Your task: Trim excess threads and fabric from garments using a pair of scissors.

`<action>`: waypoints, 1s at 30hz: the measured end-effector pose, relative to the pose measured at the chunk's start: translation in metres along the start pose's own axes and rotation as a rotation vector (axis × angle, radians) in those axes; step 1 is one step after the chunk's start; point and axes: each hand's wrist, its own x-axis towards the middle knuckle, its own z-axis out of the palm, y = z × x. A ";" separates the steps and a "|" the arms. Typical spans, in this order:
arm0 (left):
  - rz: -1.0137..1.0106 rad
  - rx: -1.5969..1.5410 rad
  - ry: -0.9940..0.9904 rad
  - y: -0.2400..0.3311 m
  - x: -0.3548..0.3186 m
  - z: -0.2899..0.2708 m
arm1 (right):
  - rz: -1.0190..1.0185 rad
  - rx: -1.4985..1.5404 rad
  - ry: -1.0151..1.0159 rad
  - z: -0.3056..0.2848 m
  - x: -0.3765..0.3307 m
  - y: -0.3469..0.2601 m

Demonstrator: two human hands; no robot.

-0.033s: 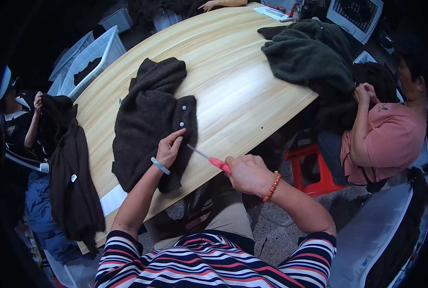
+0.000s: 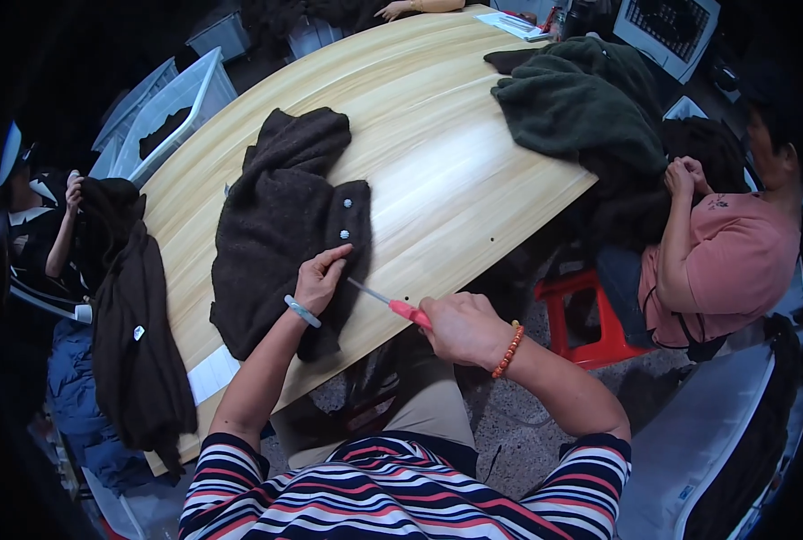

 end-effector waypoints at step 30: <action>-0.215 -0.083 0.172 0.028 0.039 -0.141 | -0.198 0.130 -0.148 0.024 0.017 -0.014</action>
